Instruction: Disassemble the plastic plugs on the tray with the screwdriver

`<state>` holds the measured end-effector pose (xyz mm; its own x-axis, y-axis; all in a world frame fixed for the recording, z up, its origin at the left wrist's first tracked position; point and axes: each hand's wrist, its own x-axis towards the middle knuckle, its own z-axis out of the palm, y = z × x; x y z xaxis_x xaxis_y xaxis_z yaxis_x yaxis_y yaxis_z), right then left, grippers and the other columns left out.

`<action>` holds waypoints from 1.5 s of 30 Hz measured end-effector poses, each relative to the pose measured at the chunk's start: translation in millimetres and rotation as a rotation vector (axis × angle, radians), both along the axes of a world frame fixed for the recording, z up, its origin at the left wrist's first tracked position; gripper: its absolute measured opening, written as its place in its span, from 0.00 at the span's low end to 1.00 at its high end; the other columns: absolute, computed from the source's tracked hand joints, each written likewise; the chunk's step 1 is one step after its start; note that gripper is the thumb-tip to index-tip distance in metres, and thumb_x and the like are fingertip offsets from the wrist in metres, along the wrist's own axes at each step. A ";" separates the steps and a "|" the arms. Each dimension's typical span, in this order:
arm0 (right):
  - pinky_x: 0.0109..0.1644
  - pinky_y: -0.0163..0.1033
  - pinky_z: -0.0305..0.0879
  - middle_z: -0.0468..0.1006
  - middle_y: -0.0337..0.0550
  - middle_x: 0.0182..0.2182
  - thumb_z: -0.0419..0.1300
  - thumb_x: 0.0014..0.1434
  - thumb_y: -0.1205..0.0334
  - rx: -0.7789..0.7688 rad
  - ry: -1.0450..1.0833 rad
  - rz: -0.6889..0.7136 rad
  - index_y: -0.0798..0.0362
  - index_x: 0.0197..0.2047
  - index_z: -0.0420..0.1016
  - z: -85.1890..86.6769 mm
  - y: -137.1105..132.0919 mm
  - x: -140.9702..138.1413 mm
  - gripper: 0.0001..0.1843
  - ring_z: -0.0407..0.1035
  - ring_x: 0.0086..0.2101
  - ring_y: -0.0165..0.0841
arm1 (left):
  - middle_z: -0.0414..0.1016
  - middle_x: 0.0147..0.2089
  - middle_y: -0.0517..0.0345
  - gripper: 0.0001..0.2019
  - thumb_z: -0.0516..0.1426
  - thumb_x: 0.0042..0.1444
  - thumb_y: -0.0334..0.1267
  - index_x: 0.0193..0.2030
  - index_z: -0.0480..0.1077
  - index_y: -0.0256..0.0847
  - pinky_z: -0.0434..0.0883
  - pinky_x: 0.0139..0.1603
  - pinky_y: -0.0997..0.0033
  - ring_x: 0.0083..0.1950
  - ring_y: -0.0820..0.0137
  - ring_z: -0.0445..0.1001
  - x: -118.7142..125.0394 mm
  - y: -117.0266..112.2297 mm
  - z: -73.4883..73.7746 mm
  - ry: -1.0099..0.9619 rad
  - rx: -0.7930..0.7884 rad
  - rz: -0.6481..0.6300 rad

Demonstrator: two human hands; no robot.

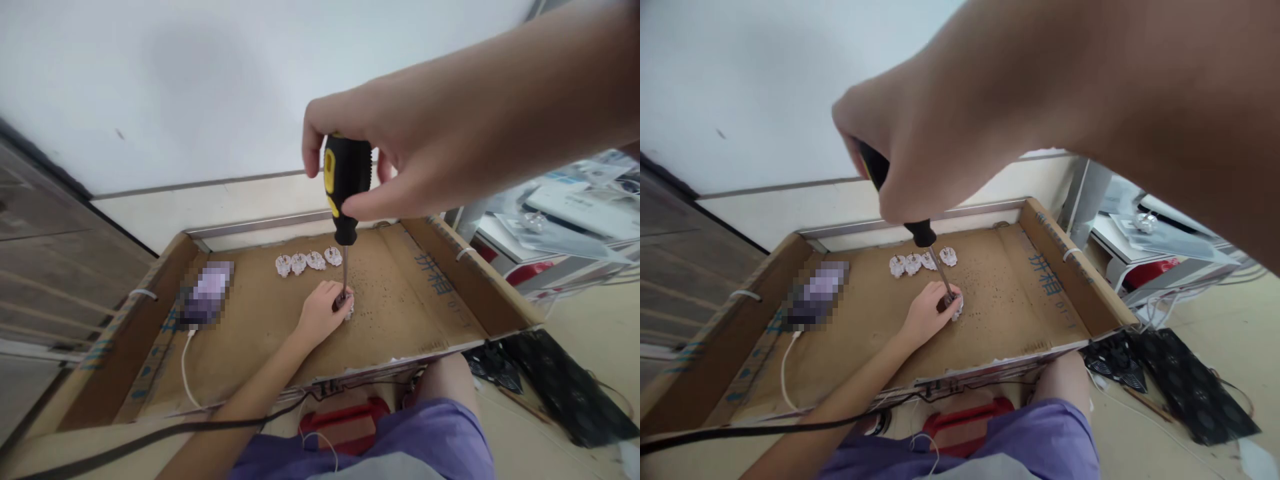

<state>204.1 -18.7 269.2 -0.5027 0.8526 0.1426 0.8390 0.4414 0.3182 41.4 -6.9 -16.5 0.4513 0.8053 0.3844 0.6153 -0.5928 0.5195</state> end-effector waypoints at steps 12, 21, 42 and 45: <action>0.27 0.34 0.51 0.65 0.40 0.26 0.47 0.51 0.34 0.106 -0.114 -0.078 0.47 0.46 0.66 3.6 -0.9 -13.6 0.29 0.64 0.26 0.32 | 0.75 0.36 0.59 0.09 0.57 0.53 0.41 0.40 0.71 0.43 0.68 0.43 0.69 0.40 0.68 0.70 -2.1 2.6 0.9 -0.023 -0.057 0.012; 0.28 0.34 0.53 0.67 0.35 0.24 0.51 0.59 0.49 -0.128 -0.159 -0.118 0.48 0.49 0.64 17.8 -24.9 -19.0 0.17 0.60 0.23 0.26 | 0.75 0.38 0.58 0.07 0.55 0.55 0.38 0.39 0.71 0.42 0.68 0.44 0.69 0.41 0.69 0.70 -2.5 2.4 -0.6 -0.041 -0.037 -0.009; 0.23 0.34 0.48 0.70 0.33 0.22 0.52 0.46 0.31 -0.019 -0.037 0.012 0.37 0.51 0.63 9.6 13.7 -7.1 0.32 0.58 0.16 0.24 | 0.76 0.38 0.58 0.06 0.54 0.56 0.37 0.38 0.70 0.43 0.69 0.44 0.68 0.40 0.69 0.71 -3.5 1.2 -1.8 -0.088 0.006 -0.026; 0.25 0.34 0.50 0.70 0.34 0.23 0.53 0.40 0.25 0.025 0.024 0.060 0.36 0.53 0.61 6.2 13.4 -9.4 0.40 0.64 0.22 0.29 | 0.76 0.38 0.58 0.05 0.54 0.56 0.37 0.37 0.70 0.43 0.69 0.44 0.68 0.40 0.69 0.71 -3.8 1.2 -1.6 -0.086 -0.001 -0.023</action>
<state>194.6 -5.2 275.5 -0.5493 0.8168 0.1766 0.8186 0.4835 0.3100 37.7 -5.7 -18.1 0.4353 0.7955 0.4216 0.5546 -0.6058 0.5705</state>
